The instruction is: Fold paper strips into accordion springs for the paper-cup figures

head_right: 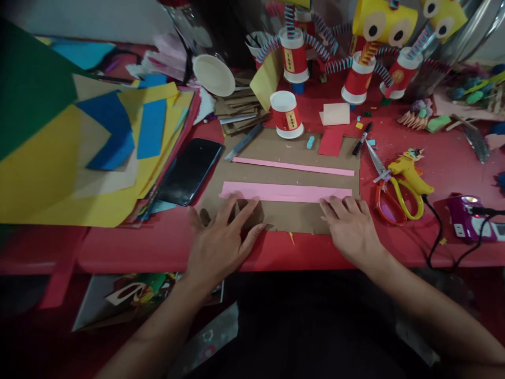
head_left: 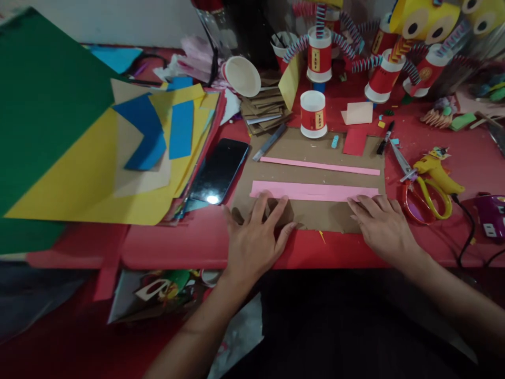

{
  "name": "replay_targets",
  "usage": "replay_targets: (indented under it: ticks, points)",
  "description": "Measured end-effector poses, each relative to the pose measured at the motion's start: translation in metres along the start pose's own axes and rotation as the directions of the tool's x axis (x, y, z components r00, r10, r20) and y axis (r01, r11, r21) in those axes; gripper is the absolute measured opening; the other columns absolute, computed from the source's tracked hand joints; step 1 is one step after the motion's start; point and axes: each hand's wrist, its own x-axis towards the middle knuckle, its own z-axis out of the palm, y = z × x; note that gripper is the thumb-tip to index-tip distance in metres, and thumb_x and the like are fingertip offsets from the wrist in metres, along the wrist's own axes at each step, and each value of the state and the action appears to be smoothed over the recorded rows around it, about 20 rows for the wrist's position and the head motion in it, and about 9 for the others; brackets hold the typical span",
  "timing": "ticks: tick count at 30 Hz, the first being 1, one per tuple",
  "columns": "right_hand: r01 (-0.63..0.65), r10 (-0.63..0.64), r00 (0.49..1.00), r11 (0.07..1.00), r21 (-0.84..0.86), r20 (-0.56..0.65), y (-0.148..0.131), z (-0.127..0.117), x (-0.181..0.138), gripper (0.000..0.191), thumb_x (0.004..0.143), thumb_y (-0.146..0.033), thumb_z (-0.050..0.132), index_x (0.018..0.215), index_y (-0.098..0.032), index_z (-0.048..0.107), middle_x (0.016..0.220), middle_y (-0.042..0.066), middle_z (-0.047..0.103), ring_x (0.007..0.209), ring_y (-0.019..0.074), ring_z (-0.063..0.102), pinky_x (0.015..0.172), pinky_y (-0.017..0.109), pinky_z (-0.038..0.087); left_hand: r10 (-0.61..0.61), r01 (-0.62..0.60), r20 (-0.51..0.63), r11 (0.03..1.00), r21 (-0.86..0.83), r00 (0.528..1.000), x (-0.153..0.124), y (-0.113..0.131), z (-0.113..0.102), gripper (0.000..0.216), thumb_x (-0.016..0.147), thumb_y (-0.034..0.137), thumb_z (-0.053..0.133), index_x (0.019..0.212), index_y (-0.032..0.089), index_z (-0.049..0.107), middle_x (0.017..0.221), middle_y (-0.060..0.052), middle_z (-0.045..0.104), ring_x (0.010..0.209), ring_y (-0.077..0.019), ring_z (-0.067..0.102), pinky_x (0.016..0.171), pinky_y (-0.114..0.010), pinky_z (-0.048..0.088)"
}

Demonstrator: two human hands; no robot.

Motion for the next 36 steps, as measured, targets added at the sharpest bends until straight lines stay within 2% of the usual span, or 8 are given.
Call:
replay_targets:
  ticks: [8, 13, 18, 24, 29, 32, 36]
  points:
    - [-0.113, 0.112, 0.993, 0.993, -0.022, -0.048, 0.018, 0.003, -0.023, 0.037, 0.097, -0.023, 0.039, 0.127, -0.016, 0.059, 0.123, 0.01, 0.067, 0.092, 0.0263, 0.053, 0.076, 0.04, 0.038, 0.02, -0.02, -0.027, 1.0, 0.009, 0.999, -0.001, -0.001, 0.002, 0.051, 0.091, 0.043, 0.045, 0.14, 0.029, 0.044, 0.145, -0.017, 0.047, 0.115, -0.0385, 0.06, 0.109, -0.071, 0.018]
    - [-0.112, 0.111, 0.992, 0.993, -0.022, -0.062, 0.02, 0.005, -0.028, 0.038, 0.098, -0.023, 0.039, 0.128, -0.013, 0.058, 0.126, 0.009, 0.066, 0.094, 0.026, 0.052, 0.077, 0.04, 0.037, 0.013, -0.012, -0.038, 1.0, 0.013, 0.999, -0.001, 0.001, 0.002, 0.054, 0.091, 0.043, 0.046, 0.143, 0.029, 0.039, 0.146, -0.017, 0.046, 0.121, -0.0399, 0.055, 0.109, -0.072, 0.015]
    - [-0.129, 0.13, 0.987, 0.992, 0.014, -0.09, 0.019, 0.009, -0.029, 0.037, 0.097, -0.024, 0.041, 0.128, -0.014, 0.059, 0.127, 0.008, 0.065, 0.096, 0.0263, 0.052, 0.079, 0.041, 0.038, -0.02, 0.02, -0.062, 1.0, -0.002, 0.998, -0.001, 0.003, 0.003, 0.065, 0.091, 0.048, 0.042, 0.148, 0.021, 0.027, 0.145, -0.021, 0.047, 0.125, -0.0389, 0.052, 0.112, -0.069, 0.01]
    - [-0.146, 0.146, 0.983, 0.989, 0.016, -0.11, 0.019, 0.013, -0.03, 0.037, 0.096, -0.024, 0.042, 0.127, -0.016, 0.06, 0.124, 0.008, 0.067, 0.095, 0.0264, 0.053, 0.08, 0.041, 0.038, -0.026, 0.027, -0.086, 1.0, 0.012, 0.996, -0.001, 0.006, 0.003, 0.064, 0.091, 0.05, 0.043, 0.145, 0.018, 0.033, 0.144, -0.022, 0.048, 0.125, -0.0388, 0.052, 0.112, -0.068, 0.012]
    - [-0.15, 0.15, 0.976, 0.989, 0.011, -0.158, 0.02, 0.018, -0.03, 0.036, 0.096, -0.025, 0.044, 0.126, -0.015, 0.061, 0.124, 0.007, 0.067, 0.093, 0.0258, 0.052, 0.08, 0.041, 0.039, -0.135, 0.135, -0.02, 0.991, -0.002, 0.991, -0.001, 0.012, 0.0, 0.066, 0.09, 0.053, 0.041, 0.143, 0.014, 0.039, 0.15, -0.022, 0.04, 0.128, -0.0413, 0.048, 0.109, -0.065, 0.021]
    - [-0.134, 0.139, 0.978, 0.99, 0.036, -0.158, 0.021, 0.021, -0.031, 0.036, 0.096, -0.026, 0.044, 0.126, -0.015, 0.06, 0.124, 0.007, 0.067, 0.093, 0.0261, 0.052, 0.079, 0.041, 0.04, -0.168, 0.168, -0.019, 0.986, 0.003, 0.986, -0.001, 0.013, 0.002, 0.074, 0.089, 0.055, 0.041, 0.147, 0.012, 0.032, 0.152, -0.023, 0.036, 0.124, -0.0428, 0.051, 0.109, -0.066, 0.019]
    - [-0.101, 0.117, 0.976, 0.99, 0.097, -0.185, 0.023, 0.023, -0.033, 0.035, 0.096, -0.025, 0.045, 0.125, -0.014, 0.061, 0.119, 0.008, 0.068, 0.094, 0.0263, 0.051, 0.081, 0.041, 0.042, -0.154, 0.154, -0.029, 0.988, 0.021, 0.988, -0.003, 0.009, 0.004, 0.078, 0.088, 0.056, 0.041, 0.149, 0.01, 0.026, 0.15, -0.024, 0.038, 0.12, -0.0429, 0.054, 0.11, -0.068, 0.014]
